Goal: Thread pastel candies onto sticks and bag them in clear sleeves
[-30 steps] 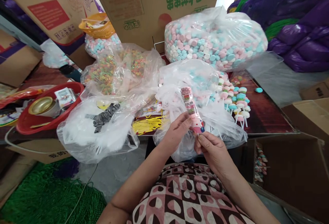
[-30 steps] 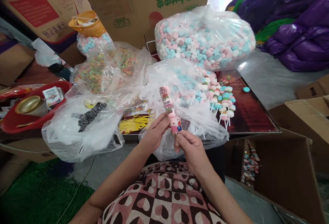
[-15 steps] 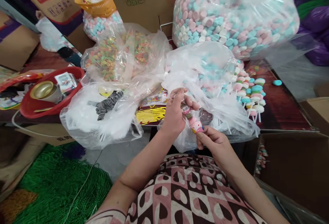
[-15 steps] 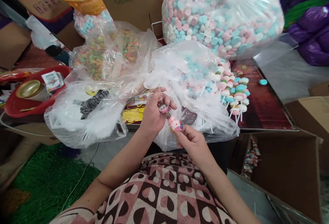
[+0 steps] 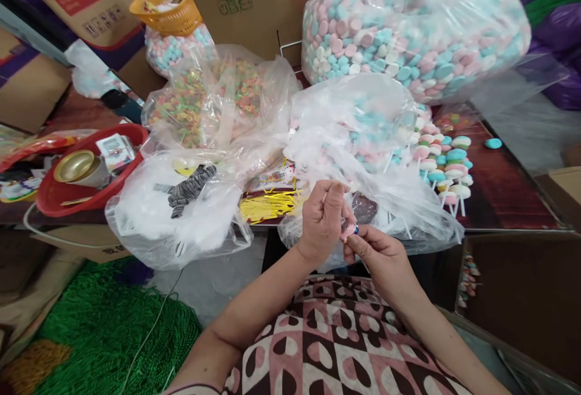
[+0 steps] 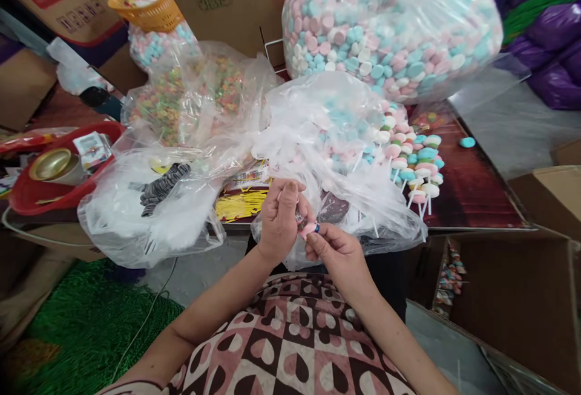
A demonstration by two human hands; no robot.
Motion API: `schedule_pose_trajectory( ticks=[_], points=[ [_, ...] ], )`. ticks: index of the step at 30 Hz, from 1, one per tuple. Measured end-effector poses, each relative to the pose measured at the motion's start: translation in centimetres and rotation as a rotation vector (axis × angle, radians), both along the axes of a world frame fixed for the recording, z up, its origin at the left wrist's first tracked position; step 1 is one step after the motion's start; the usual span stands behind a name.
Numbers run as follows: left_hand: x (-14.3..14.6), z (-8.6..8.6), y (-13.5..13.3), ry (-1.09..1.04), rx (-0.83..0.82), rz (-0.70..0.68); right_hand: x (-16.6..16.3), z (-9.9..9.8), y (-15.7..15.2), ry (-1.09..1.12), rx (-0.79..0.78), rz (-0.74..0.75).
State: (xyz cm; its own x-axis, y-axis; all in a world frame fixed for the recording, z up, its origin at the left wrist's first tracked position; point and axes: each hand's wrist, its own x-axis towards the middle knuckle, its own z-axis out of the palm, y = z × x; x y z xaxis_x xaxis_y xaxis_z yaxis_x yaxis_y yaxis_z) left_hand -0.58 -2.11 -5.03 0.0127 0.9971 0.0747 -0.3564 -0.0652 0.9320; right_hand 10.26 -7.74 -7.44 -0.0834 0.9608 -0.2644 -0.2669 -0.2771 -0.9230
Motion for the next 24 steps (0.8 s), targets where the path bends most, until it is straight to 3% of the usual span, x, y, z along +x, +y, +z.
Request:
schedule_pose_trajectory(
  ticks=[4,8,10,14,18,24],
  points=[
    [0.0,-0.3,-0.5,0.036,0.038,0.029,-0.4,0.2,0.2,0.034,0.016,0.006],
    [-0.6,0.1,0.8,-0.101,-0.099,0.134,-0.1,0.2,0.0,-0.004,-0.030,0.069],
    [-1.1,0.5,1.6,-0.188,-0.142,0.184,0.1,0.0,-0.2,-0.060,-0.012,0.013],
    [-1.4,0.7,2.1,-0.360,-0.260,0.138,0.5,-0.3,-0.3,-0.315,0.266,-0.156],
    [-0.9,0.5,1.6,-0.463,-0.368,0.076,0.7,0.2,-0.1,-0.681,0.619,-0.124],
    [-0.4,0.3,1.4,-0.461,-0.372,0.081,0.7,0.8,-0.3,-0.812,0.776,-0.218]
  ],
)
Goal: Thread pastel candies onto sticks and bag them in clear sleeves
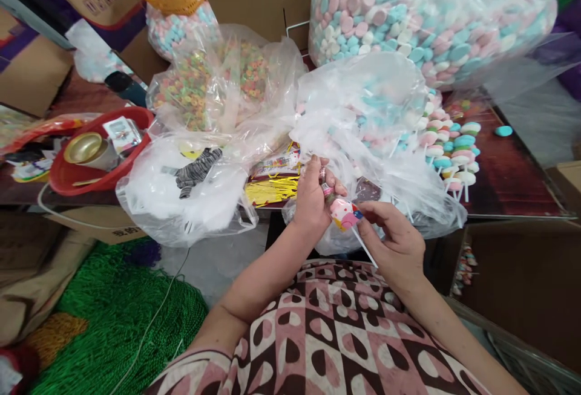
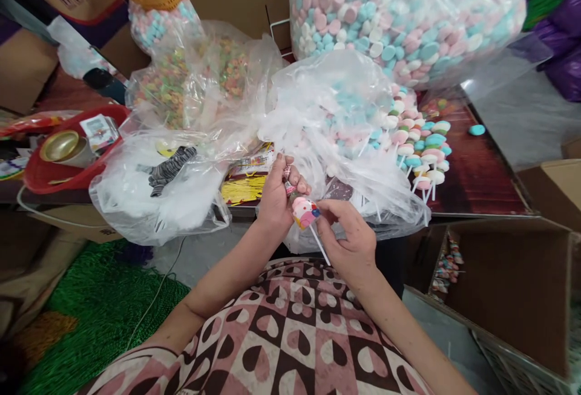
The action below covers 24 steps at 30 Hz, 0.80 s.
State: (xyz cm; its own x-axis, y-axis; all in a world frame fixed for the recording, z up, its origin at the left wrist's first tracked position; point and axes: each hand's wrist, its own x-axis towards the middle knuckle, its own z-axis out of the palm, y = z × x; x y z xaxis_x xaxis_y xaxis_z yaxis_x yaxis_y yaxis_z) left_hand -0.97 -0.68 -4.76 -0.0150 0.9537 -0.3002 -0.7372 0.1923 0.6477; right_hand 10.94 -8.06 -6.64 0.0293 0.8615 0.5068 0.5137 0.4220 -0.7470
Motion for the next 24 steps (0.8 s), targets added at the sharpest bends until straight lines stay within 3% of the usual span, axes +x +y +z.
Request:
schedule_pose_trajectory(
  ticks=[4,6,9,12,14,18,21,24],
  points=[
    [-0.1,0.1,0.3,-0.002,0.004,0.003,0.2,0.0,-0.1,0.005,0.082,0.050],
    [-0.3,0.3,0.6,-0.007,0.022,0.017,0.4,-0.1,-0.3,0.080,0.029,0.069],
    [-0.5,0.9,1.4,0.014,0.084,0.033,0.7,-0.1,-0.9,0.366,-0.312,0.103],
    [-0.5,1.5,1.9,0.069,0.150,0.026,0.5,0.2,-1.4,0.654,-0.770,0.285],
    [-0.4,1.7,1.9,0.094,0.175,-0.017,0.1,0.3,-1.6,0.717,-0.940,0.352],
    [-0.7,1.2,0.5,0.099,0.215,-0.278,-0.3,0.4,-1.2,0.794,-0.933,0.246],
    [-1.3,0.2,-1.4,0.225,0.198,-0.479,-0.3,0.3,-0.8,0.827,-0.887,0.203],
    [-1.7,-0.6,-2.8,0.470,0.219,-0.507,-0.2,0.2,-0.6,0.763,-0.857,0.208]
  ],
)
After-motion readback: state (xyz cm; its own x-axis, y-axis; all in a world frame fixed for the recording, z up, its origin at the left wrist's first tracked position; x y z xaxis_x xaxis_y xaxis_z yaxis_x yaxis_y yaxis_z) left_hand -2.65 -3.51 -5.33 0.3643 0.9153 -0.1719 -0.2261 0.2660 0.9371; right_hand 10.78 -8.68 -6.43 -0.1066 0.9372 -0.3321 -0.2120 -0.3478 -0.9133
